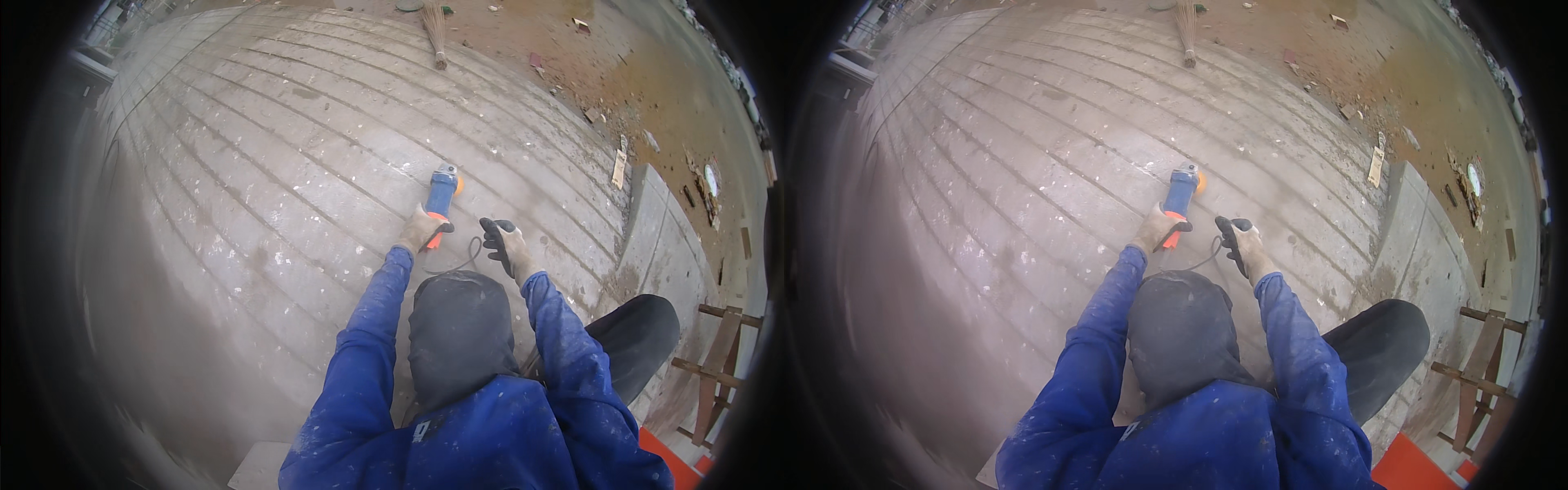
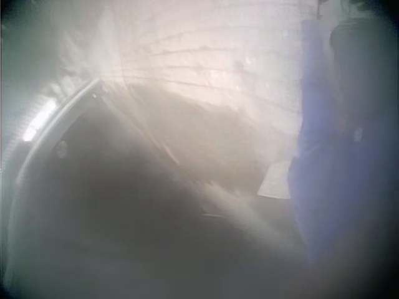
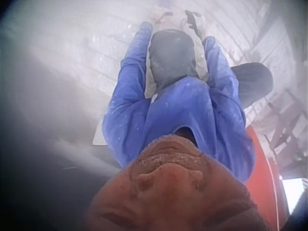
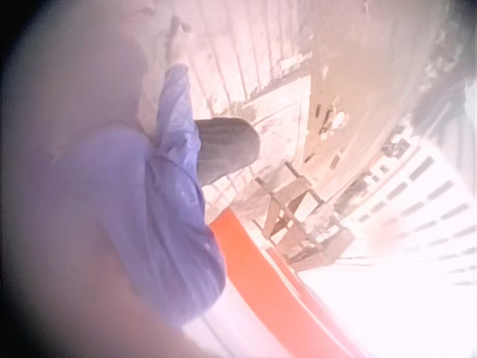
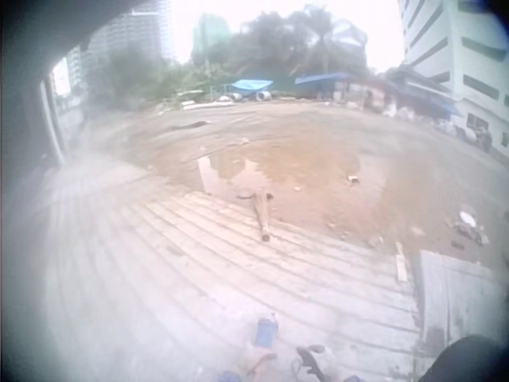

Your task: The person uses an angle grinder to smooth a concrete floor, moving the tool across the surface to create linear grooves. After grinding, the person sweeps the area with a broom to clear dust and debris.

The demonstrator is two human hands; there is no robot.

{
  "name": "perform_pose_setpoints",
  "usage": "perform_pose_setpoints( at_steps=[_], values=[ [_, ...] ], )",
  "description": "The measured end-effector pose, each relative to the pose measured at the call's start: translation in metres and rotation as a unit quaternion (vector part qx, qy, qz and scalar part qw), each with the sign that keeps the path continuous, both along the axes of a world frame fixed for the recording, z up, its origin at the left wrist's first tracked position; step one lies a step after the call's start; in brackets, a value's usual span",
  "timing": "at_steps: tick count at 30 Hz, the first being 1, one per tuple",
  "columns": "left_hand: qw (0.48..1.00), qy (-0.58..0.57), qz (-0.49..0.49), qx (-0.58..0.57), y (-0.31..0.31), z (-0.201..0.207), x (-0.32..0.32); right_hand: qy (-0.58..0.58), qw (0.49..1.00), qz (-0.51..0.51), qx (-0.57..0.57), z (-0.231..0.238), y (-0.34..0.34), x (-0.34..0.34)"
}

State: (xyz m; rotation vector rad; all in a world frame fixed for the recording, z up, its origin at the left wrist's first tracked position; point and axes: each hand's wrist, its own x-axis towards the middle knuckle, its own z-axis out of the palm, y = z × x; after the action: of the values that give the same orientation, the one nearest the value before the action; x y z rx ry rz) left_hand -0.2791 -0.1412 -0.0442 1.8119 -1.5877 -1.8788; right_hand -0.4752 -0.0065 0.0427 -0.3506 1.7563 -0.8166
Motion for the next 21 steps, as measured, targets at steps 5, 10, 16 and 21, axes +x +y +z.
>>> perform_pose_setpoints(
  at_steps=[5,10,16,21],
  values=[
    [0.995,0.041,-0.076,-0.05,0.048,0.022,-0.057,-0.105,0.994,-0.022,-0.012,-0.016,-0.006,-0.003],
    [0.971,-0.038,-0.216,-0.091,0.064,0.081,-0.08,0.115,0.96,0.141,-0.213,-0.045,0.01,-0.014],
    [0.932,-0.084,-0.2,-0.289,0.07,0.112,-0.08,-0.231,0.941,-0.183,-0.166,-0.056,-0.039,-0.029],
    [0.93,0.315,0.139,-0.126,0.073,0.103,-0.056,-0.429,0.839,-0.227,-0.247,-0.028,-0.107,-0.039]
  ],
)
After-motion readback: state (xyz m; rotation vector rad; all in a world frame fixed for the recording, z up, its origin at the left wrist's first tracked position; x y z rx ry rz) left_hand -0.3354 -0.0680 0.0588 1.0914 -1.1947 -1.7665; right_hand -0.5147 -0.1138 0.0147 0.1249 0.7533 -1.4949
